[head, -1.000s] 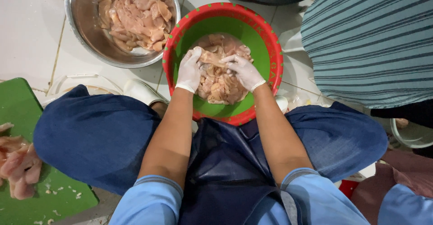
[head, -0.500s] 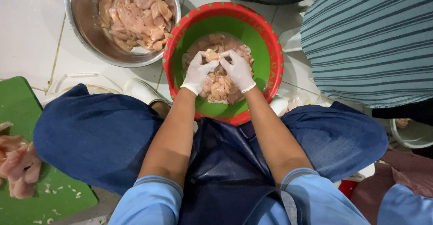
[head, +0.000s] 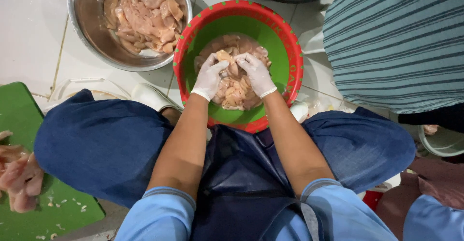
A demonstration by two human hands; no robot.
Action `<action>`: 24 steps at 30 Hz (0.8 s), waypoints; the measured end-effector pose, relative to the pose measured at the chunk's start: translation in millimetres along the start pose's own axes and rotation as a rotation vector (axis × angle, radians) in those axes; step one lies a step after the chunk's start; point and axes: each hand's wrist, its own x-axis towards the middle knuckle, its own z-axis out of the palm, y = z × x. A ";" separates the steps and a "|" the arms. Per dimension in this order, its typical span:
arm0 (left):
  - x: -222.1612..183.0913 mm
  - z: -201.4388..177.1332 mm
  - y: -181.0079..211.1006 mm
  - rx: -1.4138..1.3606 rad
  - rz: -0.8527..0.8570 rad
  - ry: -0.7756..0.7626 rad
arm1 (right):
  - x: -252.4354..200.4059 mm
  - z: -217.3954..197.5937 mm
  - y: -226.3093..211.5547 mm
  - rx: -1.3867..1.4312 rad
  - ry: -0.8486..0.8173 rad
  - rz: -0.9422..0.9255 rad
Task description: A person wearing gloves is seated on the floor cleaning and inspecting raw chicken pieces in a red plastic bowl.
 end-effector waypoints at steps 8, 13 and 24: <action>24.7 -16.1 19.3 0.089 0.183 0.178 | -3.6 -27.1 79.4 -0.226 0.055 0.238; 37.9 -28.6 59.9 -0.131 0.408 0.396 | -15.4 -48.1 171.5 -0.801 -0.116 0.086; 47.0 -43.5 15.4 -0.034 0.396 0.334 | -36.3 10.8 119.9 -1.807 -0.912 0.216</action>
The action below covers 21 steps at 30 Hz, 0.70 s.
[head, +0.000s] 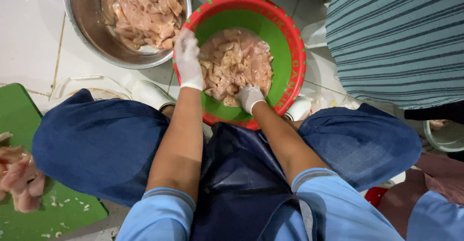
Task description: A person wearing gloves is seated on the floor cleaning and inspecting raw chicken pieces in a red plastic bowl.
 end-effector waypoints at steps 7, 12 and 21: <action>-27.8 -48.8 -82.8 0.528 -0.125 -0.083 | 27.8 63.3 47.7 0.464 0.294 0.011; -41.0 -72.4 -127.0 0.784 -0.515 -0.239 | 4.3 58.6 46.8 2.067 0.129 0.131; -57.9 -34.0 -98.4 0.388 -0.598 -0.393 | -10.1 -11.1 30.6 2.378 0.238 -0.189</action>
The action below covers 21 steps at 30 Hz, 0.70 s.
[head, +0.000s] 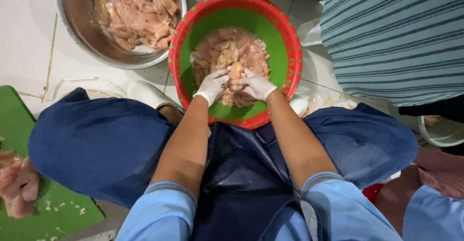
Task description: A person wearing gloves is seated on the floor cleaning and inspecting raw chicken pieces in a red plastic bowl.
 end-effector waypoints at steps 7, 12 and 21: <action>-24.8 7.7 35.8 -0.008 0.010 0.020 | -3.9 9.0 -16.0 -0.457 0.079 -0.280; -33.1 17.0 52.8 0.185 0.182 -0.020 | 4.9 5.7 -27.6 -0.972 0.121 -0.476; -19.0 9.0 47.1 -0.169 0.098 0.179 | -33.7 39.0 -41.9 -0.467 0.097 -0.270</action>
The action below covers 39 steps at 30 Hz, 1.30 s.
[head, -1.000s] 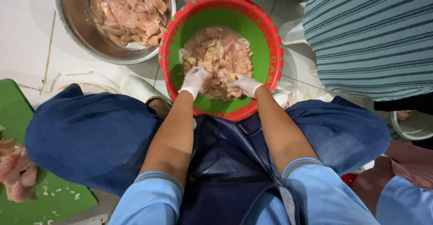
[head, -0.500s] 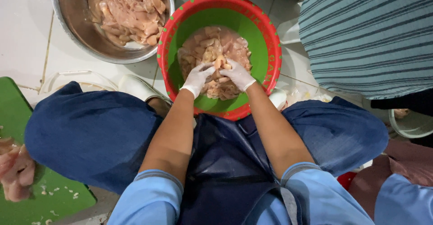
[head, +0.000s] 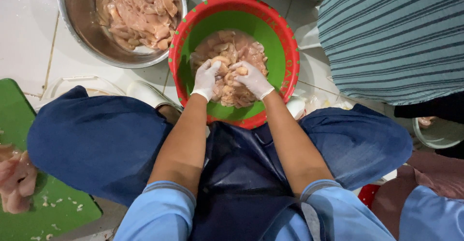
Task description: A person wearing gloves is seated on the floor cleaning and inspecting raw chicken pieces in a red plastic bowl.
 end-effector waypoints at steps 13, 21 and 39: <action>-10.7 -7.2 21.2 -0.048 0.104 0.040 | -9.2 -24.8 -16.0 0.412 0.214 0.066; 11.6 -13.7 2.9 -0.237 -0.025 -0.035 | -10.3 -30.1 -27.0 0.619 0.013 0.073; 32.6 -32.0 101.6 -0.584 0.471 0.173 | 3.1 -23.6 -25.2 0.322 0.055 0.005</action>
